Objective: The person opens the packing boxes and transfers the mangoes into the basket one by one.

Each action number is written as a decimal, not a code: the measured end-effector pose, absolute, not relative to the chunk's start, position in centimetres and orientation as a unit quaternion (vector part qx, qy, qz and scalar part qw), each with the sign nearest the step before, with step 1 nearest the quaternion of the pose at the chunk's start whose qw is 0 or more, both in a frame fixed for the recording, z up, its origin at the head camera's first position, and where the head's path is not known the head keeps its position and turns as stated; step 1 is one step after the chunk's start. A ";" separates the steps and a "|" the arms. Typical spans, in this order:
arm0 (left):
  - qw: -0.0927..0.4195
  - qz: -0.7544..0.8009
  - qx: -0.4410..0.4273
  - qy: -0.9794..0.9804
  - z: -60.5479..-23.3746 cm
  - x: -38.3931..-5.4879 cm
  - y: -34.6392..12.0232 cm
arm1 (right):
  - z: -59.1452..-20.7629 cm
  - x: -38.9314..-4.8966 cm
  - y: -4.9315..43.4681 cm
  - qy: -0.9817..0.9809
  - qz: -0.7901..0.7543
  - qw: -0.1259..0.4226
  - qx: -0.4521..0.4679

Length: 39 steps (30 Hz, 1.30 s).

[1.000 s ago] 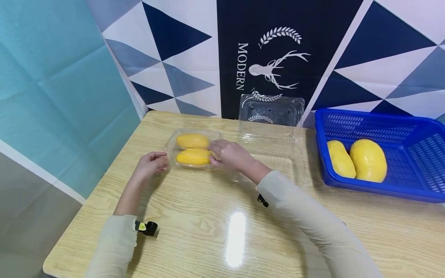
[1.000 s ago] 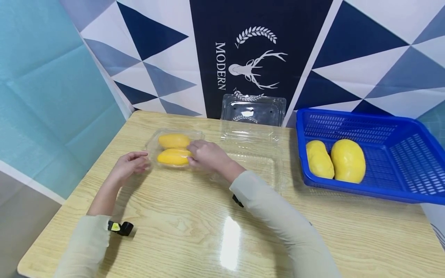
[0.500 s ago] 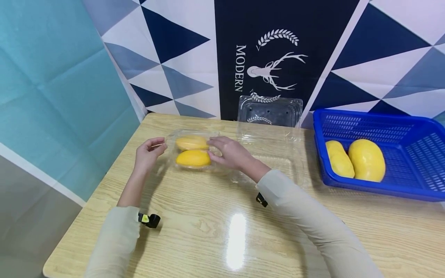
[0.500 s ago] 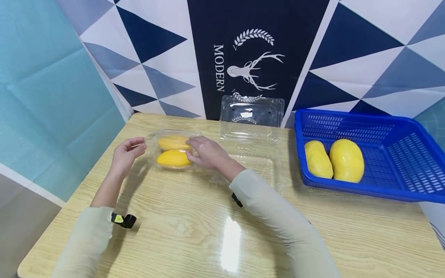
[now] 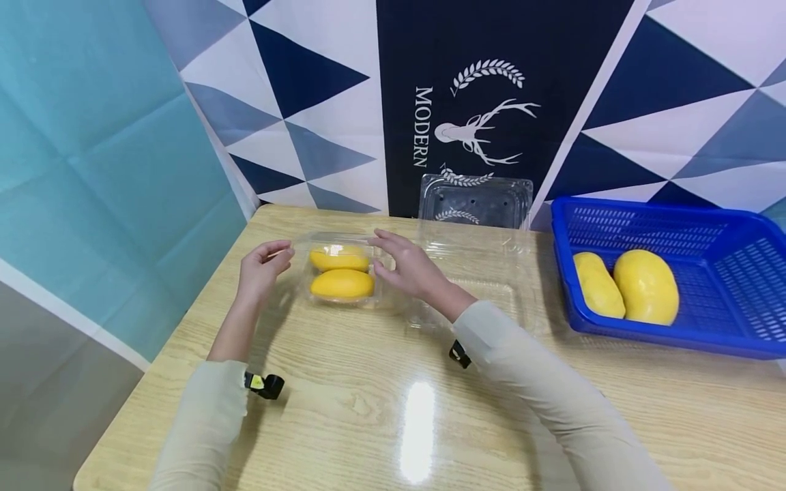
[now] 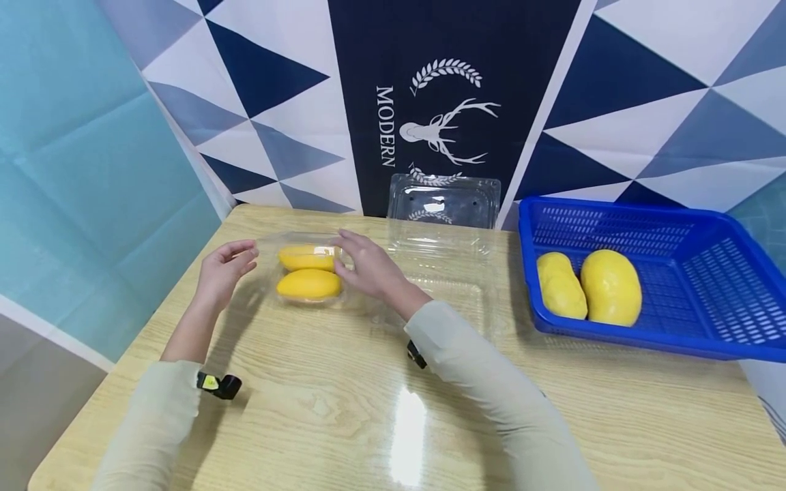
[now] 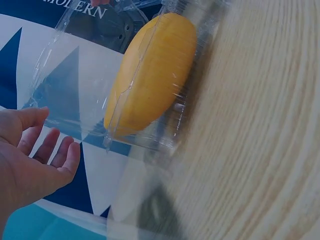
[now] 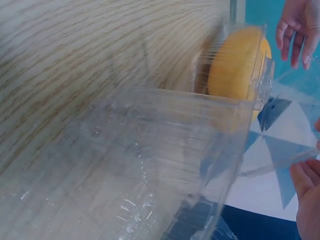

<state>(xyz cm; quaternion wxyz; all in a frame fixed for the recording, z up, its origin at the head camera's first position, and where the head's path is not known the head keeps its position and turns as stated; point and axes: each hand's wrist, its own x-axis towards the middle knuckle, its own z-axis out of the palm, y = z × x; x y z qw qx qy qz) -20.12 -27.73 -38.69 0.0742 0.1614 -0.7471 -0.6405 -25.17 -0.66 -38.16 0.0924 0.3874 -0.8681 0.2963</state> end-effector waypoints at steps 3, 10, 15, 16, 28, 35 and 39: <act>0.070 -0.649 0.168 -0.739 -38.5 -20.5 -27.8 | -38.2 -25.5 -0.9 -0.863 0.320 0.113 0.374; 0.075 -0.662 0.179 -0.724 -38.2 -21.7 -27.7 | -38.9 -26.6 -1.2 -0.843 0.393 0.147 0.336; 0.080 -0.655 0.179 -0.730 -37.8 -22.6 -27.6 | -38.9 -27.1 -1.4 -0.825 0.470 0.126 0.289; 0.081 -0.655 0.179 -0.730 -37.7 -22.8 -27.6 | -38.8 -27.2 -1.5 -0.823 0.481 0.119 0.278; 0.077 -0.616 0.159 -0.768 -37.7 -24.7 -27.6 | -39.3 -28.7 -1.9 -0.826 0.538 0.049 0.162; 0.049 -0.607 0.156 -0.778 -38.4 -25.8 -28.0 | -39.5 -29.1 -2.0 -0.824 0.548 0.029 0.141; 0.028 -0.601 0.141 -0.786 -38.5 -26.3 -28.0 | -39.5 -29.3 -1.9 -0.827 0.546 -0.004 0.136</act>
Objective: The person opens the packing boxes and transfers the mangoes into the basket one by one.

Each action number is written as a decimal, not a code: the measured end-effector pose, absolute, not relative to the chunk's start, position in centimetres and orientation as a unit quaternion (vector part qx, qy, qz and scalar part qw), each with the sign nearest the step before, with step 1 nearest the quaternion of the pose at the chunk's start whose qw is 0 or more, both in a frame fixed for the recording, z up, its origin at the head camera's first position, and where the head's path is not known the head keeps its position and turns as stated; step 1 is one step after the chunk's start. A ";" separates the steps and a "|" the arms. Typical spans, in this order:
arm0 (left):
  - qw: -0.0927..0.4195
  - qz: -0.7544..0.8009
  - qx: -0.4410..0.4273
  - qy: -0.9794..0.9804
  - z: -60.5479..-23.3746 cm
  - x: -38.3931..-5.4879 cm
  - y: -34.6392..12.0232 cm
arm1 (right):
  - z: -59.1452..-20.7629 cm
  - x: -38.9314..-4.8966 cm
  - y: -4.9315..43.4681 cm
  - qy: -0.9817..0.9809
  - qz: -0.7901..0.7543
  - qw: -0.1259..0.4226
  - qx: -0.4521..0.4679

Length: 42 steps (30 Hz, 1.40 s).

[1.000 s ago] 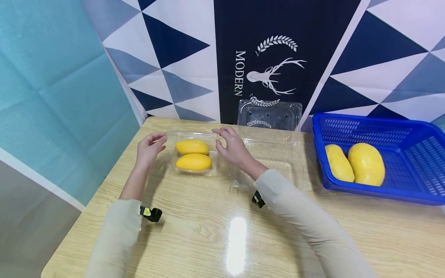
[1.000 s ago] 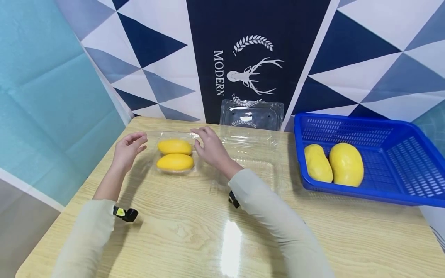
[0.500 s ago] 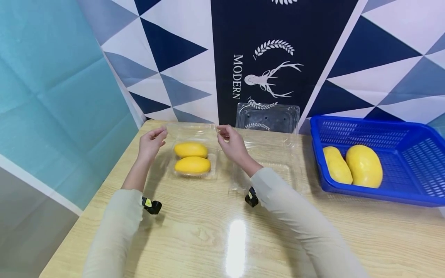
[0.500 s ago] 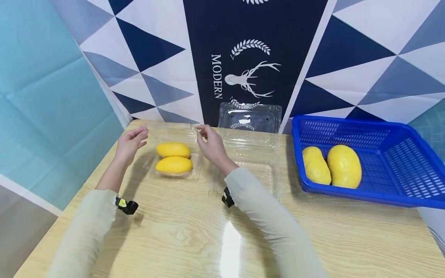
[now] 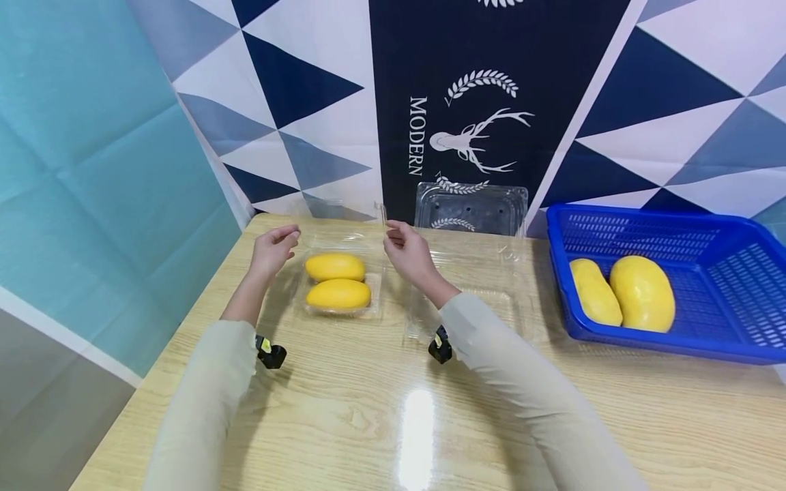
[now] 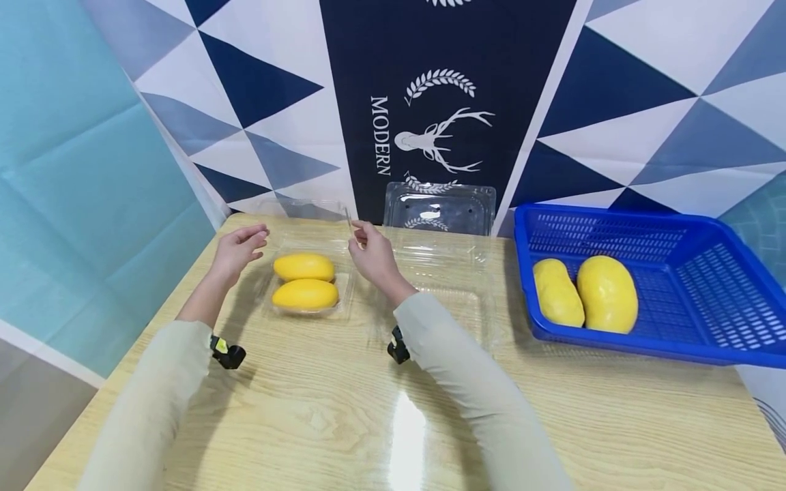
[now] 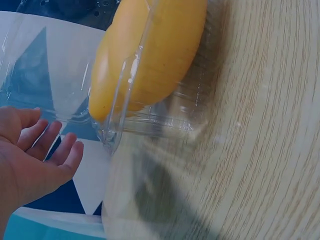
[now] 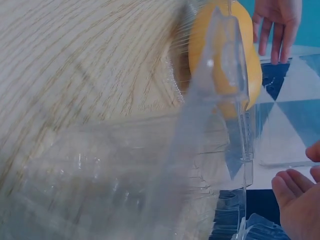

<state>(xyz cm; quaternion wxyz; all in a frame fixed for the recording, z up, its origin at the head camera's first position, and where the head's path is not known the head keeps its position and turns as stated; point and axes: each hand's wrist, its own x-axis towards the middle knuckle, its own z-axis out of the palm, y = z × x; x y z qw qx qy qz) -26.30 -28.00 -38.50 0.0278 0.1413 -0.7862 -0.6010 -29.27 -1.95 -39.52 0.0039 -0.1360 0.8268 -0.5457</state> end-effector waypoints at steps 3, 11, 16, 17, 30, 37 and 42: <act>0.006 -0.598 0.124 -0.792 -38.5 -26.6 -28.0 | -39.4 -29.2 -2.0 0.829 -0.542 0.019 -0.139; -0.024 -0.572 0.111 -0.813 -39.4 -27.5 -27.8 | -39.8 -29.9 -2.1 0.855 -0.495 0.086 -0.131; -0.035 -0.571 0.103 -0.814 -40.3 -27.7 -27.5 | -40.2 -30.6 -2.2 0.856 -0.493 0.109 -0.115; -0.036 -0.572 0.105 -0.813 -40.5 -27.7 -27.5 | -40.3 -30.7 -2.2 0.855 -0.494 0.112 -0.111; -0.045 -0.559 0.119 -0.819 -40.9 -27.7 -27.2 | -40.4 -30.5 -2.5 0.876 -0.451 0.126 -0.117; -0.064 -0.557 0.127 -0.818 -41.1 -27.7 -27.1 | -40.5 -30.4 -2.4 0.877 -0.445 0.136 -0.120; -0.065 -0.555 0.124 -0.820 -41.4 -27.6 -27.2 | -40.7 -30.5 -2.4 0.878 -0.443 0.144 -0.115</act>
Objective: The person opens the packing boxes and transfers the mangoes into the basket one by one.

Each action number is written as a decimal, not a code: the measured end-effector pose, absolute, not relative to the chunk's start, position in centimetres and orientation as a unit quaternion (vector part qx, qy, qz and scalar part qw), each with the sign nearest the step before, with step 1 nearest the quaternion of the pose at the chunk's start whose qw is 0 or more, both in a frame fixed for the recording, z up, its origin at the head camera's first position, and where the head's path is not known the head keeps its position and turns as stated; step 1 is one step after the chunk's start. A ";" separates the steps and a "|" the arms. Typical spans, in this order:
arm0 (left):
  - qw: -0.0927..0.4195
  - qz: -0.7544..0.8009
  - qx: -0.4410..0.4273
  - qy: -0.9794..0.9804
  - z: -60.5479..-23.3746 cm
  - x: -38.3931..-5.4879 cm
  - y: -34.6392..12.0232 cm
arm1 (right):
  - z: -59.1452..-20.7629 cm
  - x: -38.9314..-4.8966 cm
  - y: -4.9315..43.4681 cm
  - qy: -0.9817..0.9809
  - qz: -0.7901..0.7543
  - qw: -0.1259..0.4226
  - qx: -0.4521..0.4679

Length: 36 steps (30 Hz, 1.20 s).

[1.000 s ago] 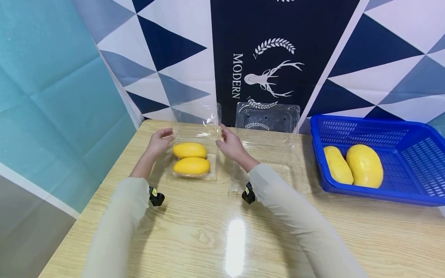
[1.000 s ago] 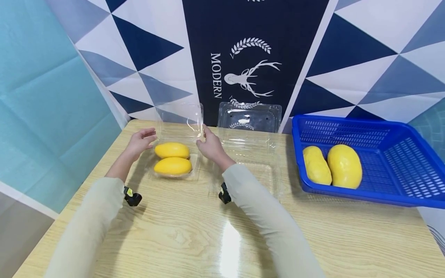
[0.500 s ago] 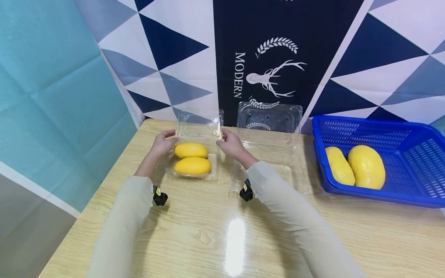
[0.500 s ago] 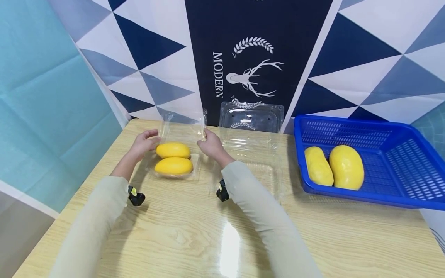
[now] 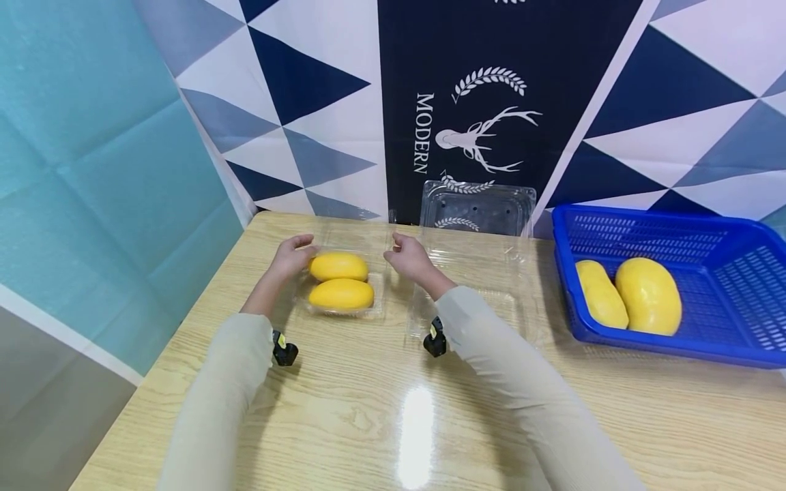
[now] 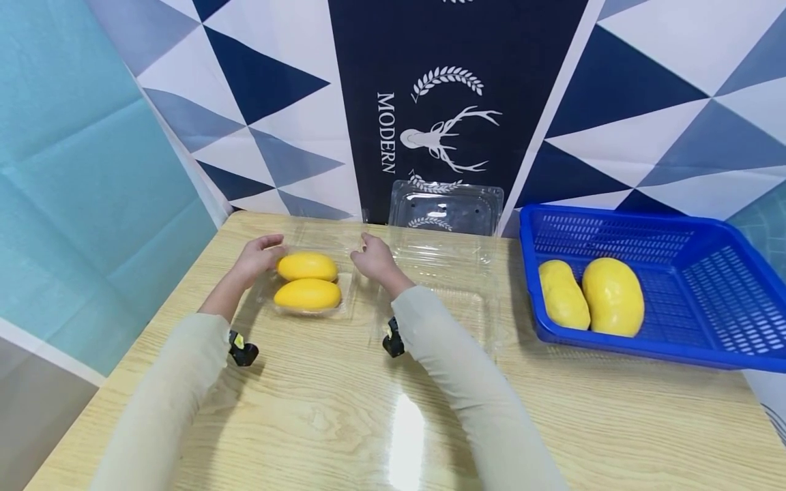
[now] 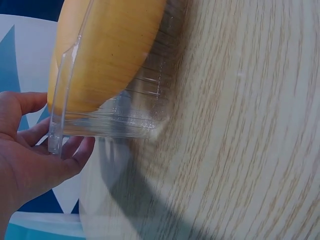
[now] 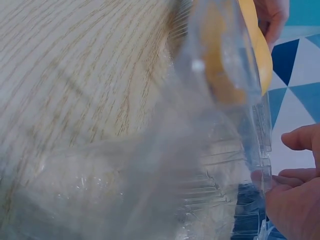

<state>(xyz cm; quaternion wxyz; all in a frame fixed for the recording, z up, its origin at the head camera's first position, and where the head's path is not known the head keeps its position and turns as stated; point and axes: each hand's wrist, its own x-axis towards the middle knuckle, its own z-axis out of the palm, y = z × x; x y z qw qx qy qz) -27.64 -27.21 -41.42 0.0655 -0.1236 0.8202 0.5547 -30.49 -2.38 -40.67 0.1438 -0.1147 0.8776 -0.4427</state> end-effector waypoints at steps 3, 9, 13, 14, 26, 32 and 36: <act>0.072 0.551 -0.122 0.823 -41.4 -27.6 -27.3 | -40.6 -30.6 -2.4 0.880 -0.436 0.149 -0.112; 0.076 0.546 -0.124 0.825 -41.3 -27.4 -27.3 | -40.5 -30.7 -2.5 0.892 -0.411 0.145 -0.116; 0.077 0.558 -0.125 0.817 -41.3 -27.3 -27.4 | -40.4 -30.6 -2.4 0.895 -0.407 0.142 -0.115; 0.077 0.560 -0.125 0.816 -41.3 -27.3 -27.4 | -40.4 -30.5 -2.3 0.895 -0.407 0.140 -0.115; 0.070 0.608 -0.160 0.775 -41.2 -25.8 -28.2 | -39.3 -30.0 -1.9 0.896 -0.416 0.116 -0.107; 0.075 0.616 -0.164 0.767 -41.2 -24.5 -28.5 | -38.9 -29.5 -1.7 0.894 -0.421 0.108 -0.108; 0.083 0.607 -0.163 0.773 -41.3 -23.6 -28.6 | -38.6 -29.0 -1.5 0.892 -0.423 0.099 -0.122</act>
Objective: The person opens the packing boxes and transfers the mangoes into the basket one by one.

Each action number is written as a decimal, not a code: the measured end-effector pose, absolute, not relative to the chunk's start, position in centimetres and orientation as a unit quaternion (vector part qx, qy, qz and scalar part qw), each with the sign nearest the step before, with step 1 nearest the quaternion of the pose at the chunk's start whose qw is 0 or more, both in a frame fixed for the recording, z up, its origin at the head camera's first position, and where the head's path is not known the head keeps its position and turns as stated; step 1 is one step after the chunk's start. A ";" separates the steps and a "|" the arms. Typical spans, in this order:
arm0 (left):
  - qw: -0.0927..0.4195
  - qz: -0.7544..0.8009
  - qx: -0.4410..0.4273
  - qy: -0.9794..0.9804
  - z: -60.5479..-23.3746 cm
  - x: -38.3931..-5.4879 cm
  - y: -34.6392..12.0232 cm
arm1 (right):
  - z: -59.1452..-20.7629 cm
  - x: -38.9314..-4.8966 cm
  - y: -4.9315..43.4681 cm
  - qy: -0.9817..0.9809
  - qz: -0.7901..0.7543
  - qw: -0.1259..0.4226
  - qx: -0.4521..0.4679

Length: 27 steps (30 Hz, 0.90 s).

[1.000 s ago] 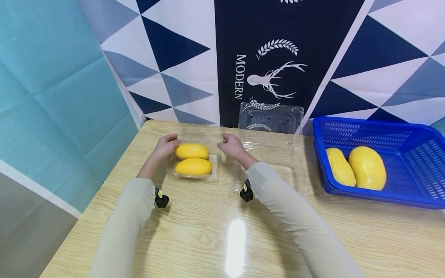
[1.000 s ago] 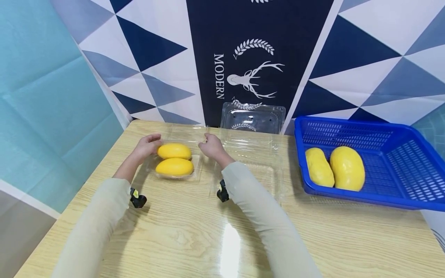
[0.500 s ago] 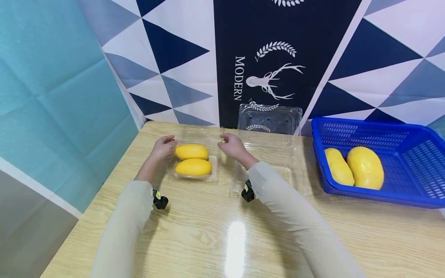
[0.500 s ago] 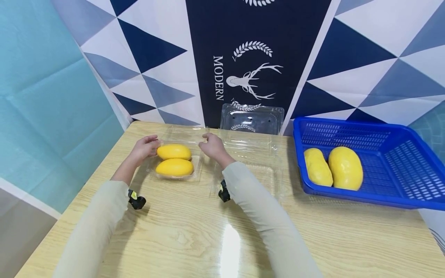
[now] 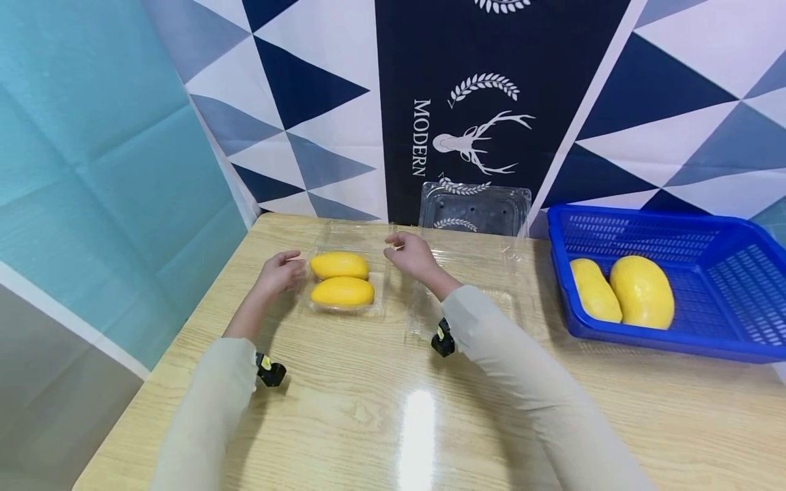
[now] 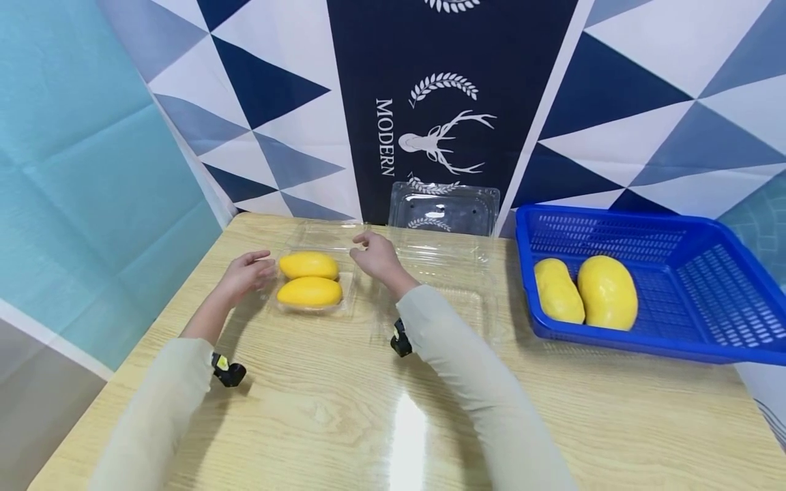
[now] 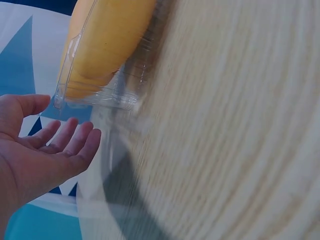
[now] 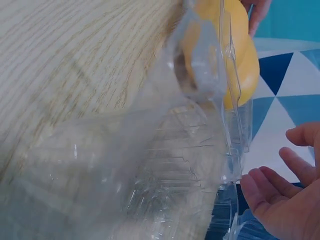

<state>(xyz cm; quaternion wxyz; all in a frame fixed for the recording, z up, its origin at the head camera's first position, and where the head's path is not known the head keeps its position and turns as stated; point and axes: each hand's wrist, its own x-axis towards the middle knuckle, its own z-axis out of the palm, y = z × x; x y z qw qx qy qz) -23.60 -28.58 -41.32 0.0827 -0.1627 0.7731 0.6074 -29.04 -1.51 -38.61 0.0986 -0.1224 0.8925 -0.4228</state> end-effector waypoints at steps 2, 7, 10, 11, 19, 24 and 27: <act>0.087 0.605 -0.161 0.775 -41.4 -23.3 -28.7 | -38.5 -28.9 -1.5 0.891 -0.425 0.096 -0.130; 0.094 0.611 -0.160 0.770 -41.3 -22.7 -28.7 | -38.4 -28.4 -1.4 0.882 -0.436 0.097 -0.151; 0.095 0.613 -0.154 0.769 -41.1 -22.3 -28.6 | -38.2 -28.0 -1.4 0.876 -0.441 0.095 -0.169; 0.096 0.612 -0.151 0.770 -41.1 -22.2 -28.6 | -38.3 -27.9 -1.5 0.875 -0.441 0.093 -0.176; 0.108 0.601 -0.139 0.780 -41.3 -21.7 -28.2 | -38.3 -27.7 -2.3 0.868 -0.441 0.098 -0.205; 0.108 0.591 -0.145 0.786 -41.5 -21.7 -28.1 | -38.5 -27.7 -3.0 0.865 -0.436 0.111 -0.220; 0.106 0.589 -0.149 0.787 -41.7 -21.7 -28.0 | -38.5 -27.6 -3.5 0.865 -0.433 0.118 -0.223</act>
